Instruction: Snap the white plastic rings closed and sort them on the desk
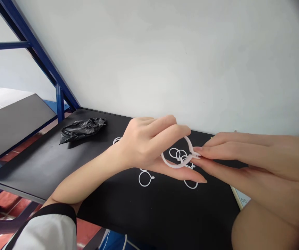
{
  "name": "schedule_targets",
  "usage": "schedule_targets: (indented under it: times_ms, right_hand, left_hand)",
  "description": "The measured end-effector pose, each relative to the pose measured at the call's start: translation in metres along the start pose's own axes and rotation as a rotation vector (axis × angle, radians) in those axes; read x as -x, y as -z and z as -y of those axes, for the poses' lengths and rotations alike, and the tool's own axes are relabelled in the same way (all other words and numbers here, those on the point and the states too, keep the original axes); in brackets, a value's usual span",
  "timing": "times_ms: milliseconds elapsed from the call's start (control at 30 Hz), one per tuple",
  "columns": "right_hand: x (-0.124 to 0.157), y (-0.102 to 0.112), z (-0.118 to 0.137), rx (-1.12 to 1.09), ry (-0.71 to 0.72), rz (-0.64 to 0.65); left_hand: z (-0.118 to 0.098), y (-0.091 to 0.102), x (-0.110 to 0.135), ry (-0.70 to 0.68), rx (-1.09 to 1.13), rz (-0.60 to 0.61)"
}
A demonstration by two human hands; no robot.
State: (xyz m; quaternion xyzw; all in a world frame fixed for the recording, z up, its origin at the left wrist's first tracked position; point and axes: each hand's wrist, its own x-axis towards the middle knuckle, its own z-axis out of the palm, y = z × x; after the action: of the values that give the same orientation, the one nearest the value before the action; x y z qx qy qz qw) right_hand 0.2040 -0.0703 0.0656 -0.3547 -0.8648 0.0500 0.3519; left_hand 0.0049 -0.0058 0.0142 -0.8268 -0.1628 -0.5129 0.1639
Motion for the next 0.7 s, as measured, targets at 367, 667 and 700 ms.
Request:
schedule_targets:
  times_ms: [367, 667, 700]
  right_hand:
    - [-0.0064, -0.0055, 0.0051, -0.071, -0.003, 0.004]
    - [-0.0035, -0.0036, 0.0035, 0.022, -0.045, 0.008]
    - [-0.0035, -0.0038, 0.0044, 0.027, -0.027, -0.004]
  left_hand:
    - [0.0004, 0.0009, -0.0017, -0.095, 0.012, -0.112]
    - [-0.0011, 0.0040, 0.0006, -0.004, -0.062, 0.025]
    - [-0.0007, 0.0044, 0.0007, -0.007, -0.059, 0.027]
